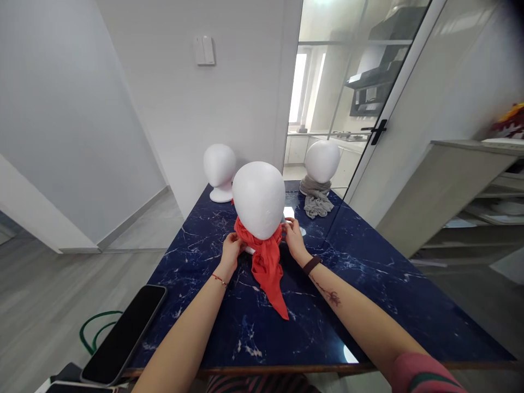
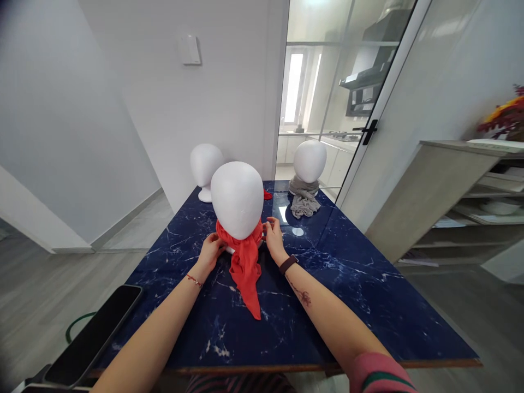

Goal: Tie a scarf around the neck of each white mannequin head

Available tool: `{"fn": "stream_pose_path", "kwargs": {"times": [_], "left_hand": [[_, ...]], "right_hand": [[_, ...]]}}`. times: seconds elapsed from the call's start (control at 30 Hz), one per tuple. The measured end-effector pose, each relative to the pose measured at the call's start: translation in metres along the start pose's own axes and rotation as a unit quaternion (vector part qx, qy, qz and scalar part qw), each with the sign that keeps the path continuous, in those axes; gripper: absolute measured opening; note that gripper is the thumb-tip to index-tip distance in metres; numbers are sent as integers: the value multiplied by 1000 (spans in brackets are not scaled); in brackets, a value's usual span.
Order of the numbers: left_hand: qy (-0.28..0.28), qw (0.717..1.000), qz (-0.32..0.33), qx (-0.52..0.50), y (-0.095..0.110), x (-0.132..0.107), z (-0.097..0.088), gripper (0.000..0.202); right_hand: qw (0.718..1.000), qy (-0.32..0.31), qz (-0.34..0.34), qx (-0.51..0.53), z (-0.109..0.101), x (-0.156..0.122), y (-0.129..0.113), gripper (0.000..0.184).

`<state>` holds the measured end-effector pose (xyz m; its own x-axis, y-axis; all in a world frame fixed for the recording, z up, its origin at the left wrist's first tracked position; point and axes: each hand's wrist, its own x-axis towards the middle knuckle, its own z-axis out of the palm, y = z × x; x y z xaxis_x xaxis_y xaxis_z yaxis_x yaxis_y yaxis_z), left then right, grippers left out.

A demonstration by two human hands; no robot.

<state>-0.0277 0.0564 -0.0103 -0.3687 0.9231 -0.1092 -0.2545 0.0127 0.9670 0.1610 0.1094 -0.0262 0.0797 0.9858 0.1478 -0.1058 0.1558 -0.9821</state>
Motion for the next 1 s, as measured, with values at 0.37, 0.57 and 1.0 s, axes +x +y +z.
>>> {"fn": "stream_pose_path", "kwargs": {"times": [0.37, 0.57, 1.0], "left_hand": [[5, 995, 70, 72, -13, 9, -1, 22], [-40, 965, 204, 158, -11, 6, -5, 41], [45, 962, 189, 194, -14, 3, -8, 44]], "right_hand": [[991, -33, 80, 106, -1, -7, 0, 34], [990, -39, 102, 86, 0, -1, 1, 33], [992, 20, 86, 89, 0, 4, 10, 29]]}}
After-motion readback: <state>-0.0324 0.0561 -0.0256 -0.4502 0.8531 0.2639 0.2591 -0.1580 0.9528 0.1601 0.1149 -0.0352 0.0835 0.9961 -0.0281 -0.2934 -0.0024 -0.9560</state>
